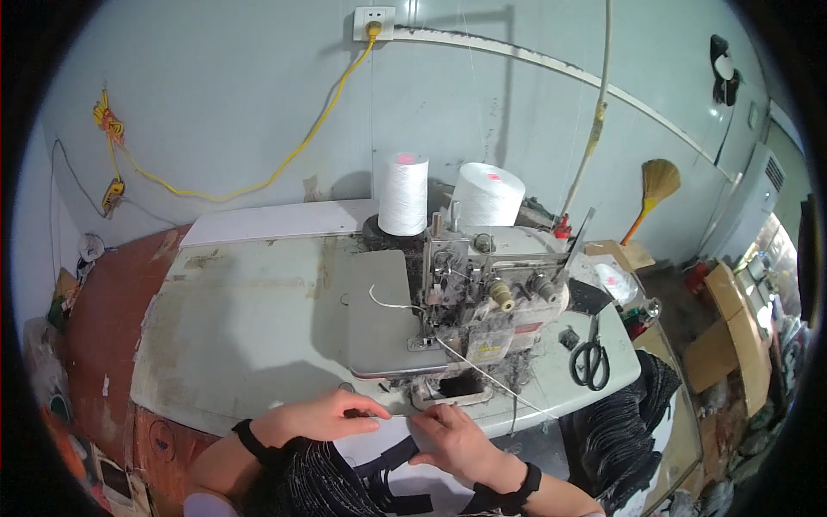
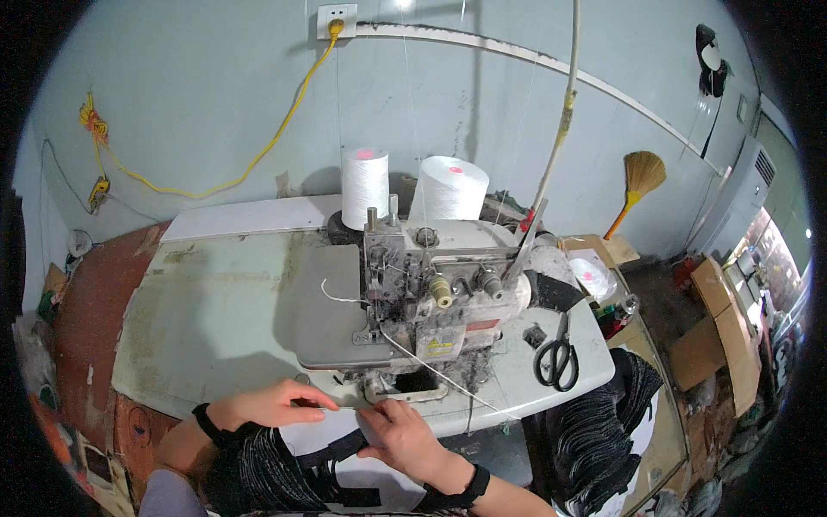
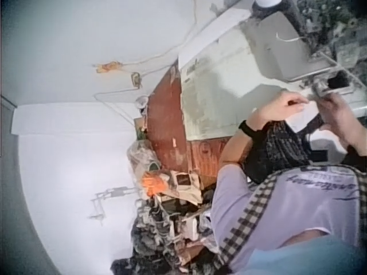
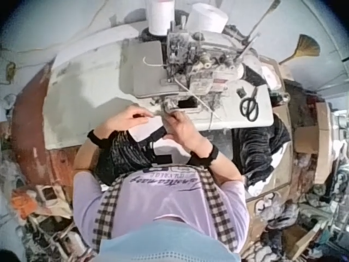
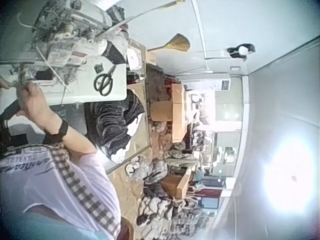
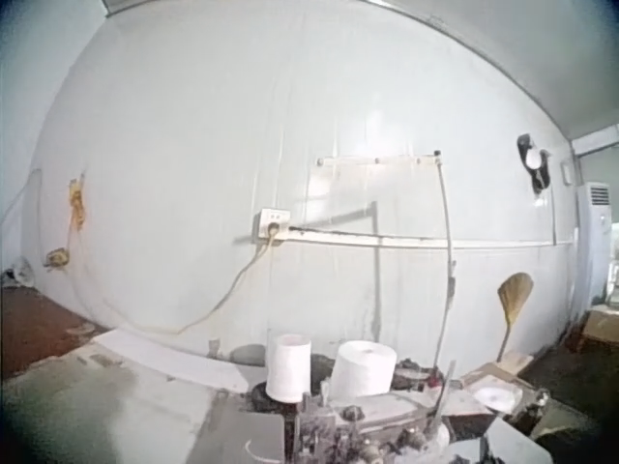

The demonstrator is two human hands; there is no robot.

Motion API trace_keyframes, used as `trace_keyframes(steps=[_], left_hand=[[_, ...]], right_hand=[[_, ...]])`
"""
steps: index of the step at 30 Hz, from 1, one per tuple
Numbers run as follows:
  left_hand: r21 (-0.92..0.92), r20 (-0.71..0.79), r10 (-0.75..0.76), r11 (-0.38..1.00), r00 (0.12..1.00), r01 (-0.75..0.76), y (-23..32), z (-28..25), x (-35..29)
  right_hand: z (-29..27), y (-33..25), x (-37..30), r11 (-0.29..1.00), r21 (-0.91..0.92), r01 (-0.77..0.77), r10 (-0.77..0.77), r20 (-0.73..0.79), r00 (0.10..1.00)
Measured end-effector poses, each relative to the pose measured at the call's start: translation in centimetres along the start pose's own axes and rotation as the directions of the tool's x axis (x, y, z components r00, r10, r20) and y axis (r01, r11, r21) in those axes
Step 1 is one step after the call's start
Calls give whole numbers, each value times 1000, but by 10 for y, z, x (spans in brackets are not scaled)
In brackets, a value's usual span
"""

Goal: Stitching and trimming upper components of a shoe using a sewing machine and scissors.

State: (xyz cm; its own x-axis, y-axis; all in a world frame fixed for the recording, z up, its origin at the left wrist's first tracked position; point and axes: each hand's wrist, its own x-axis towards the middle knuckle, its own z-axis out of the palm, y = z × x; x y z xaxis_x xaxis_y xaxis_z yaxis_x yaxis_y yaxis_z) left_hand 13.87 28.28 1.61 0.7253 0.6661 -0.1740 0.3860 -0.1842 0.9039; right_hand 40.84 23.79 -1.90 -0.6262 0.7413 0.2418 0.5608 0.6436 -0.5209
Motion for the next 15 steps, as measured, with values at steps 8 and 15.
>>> trace_keyframes(steps=[8,15], left_hand=[[-97,-36,-56,994,998,52,-3,-8,-7],[-185,-391,157,952,907,-244,19,-4,-14]], right_hand=[[-12,12,0,994,92,-65,76,-117,990],[-66,22,13,723,689,-59,399,-346,849]])
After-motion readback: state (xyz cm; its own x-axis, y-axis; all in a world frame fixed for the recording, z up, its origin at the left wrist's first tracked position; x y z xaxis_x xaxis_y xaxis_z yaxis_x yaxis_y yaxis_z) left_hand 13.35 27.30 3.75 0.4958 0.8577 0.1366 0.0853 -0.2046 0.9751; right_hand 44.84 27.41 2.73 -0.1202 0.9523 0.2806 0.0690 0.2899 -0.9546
